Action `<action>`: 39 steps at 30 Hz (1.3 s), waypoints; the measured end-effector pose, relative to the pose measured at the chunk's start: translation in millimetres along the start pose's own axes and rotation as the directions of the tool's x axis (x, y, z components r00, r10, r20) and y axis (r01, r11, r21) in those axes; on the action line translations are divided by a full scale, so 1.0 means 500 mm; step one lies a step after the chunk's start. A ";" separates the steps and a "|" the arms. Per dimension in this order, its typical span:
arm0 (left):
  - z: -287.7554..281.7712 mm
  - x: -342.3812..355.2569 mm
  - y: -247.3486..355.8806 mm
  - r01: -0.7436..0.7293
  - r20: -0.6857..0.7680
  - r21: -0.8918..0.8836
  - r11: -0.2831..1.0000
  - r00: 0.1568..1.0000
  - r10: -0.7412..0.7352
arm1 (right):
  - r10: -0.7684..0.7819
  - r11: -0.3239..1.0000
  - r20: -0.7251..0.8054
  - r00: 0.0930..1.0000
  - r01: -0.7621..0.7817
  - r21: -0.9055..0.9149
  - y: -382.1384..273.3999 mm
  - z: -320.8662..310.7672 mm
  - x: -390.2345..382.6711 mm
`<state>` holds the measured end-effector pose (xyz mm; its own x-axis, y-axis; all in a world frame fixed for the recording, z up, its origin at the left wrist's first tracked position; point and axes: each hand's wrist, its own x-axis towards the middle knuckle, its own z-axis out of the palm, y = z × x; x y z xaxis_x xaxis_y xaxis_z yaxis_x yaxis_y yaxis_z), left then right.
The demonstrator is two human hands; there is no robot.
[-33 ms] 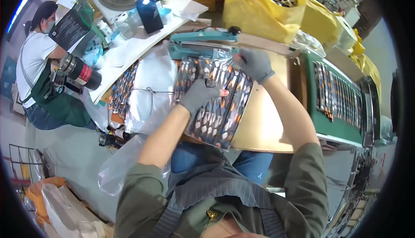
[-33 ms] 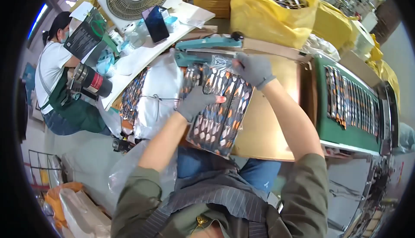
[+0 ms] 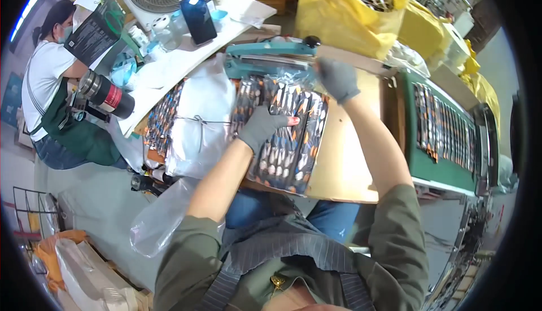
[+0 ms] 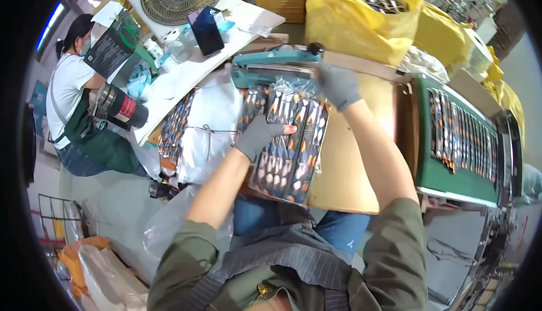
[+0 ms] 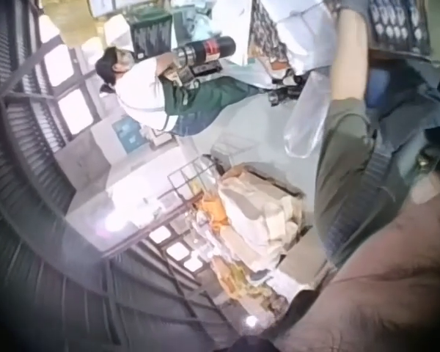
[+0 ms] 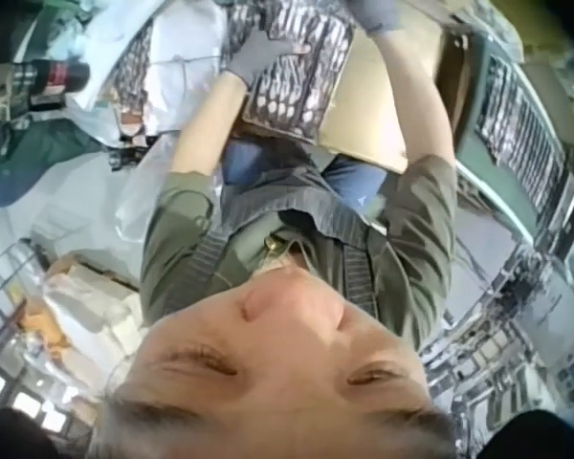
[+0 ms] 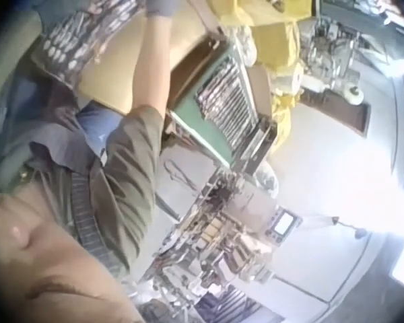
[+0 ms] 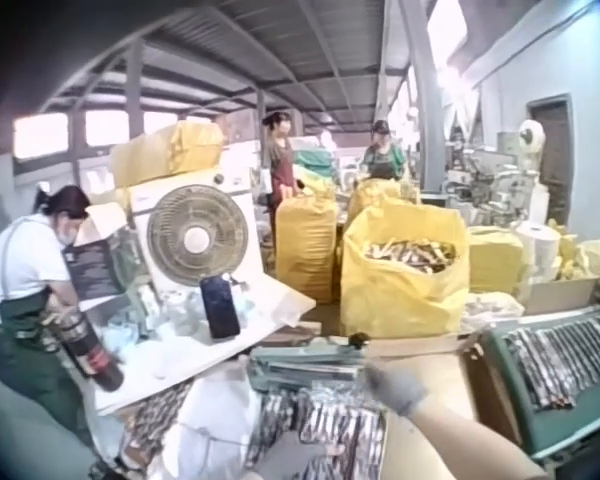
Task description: Packaging metal components into plastic bags and sealing them with a heat sealer.
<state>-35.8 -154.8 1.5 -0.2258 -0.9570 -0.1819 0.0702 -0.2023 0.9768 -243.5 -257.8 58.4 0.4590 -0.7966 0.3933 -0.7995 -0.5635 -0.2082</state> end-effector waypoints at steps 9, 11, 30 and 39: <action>-0.156 0.161 -0.028 0.099 -0.188 -0.074 0.992 0.976 -0.111 | 0.185 0.982 -0.200 0.962 -0.174 0.074 -0.065 0.020 0.226; -0.184 0.200 -0.043 0.328 -0.160 -0.039 0.944 0.930 -0.330 | 0.251 0.966 -0.185 0.950 -0.257 -0.007 0.008 0.096 0.199; -0.161 0.181 -0.039 0.264 -0.171 -0.067 0.962 0.947 -0.272 | 0.466 0.881 -0.086 0.881 -0.453 0.136 0.047 0.177 0.115; 0.042 0.069 -0.112 0.021 -0.339 0.522 0.853 0.922 0.185 | 0.639 0.431 0.374 0.672 -0.716 0.550 -0.076 0.180 -0.245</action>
<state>-67.8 -172.1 -57.3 0.1346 -0.9906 -0.0252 -0.4519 -0.0840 0.8881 -234.8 -158.3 -62.5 -0.0575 -0.9772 -0.2042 -0.4599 0.2075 -0.8634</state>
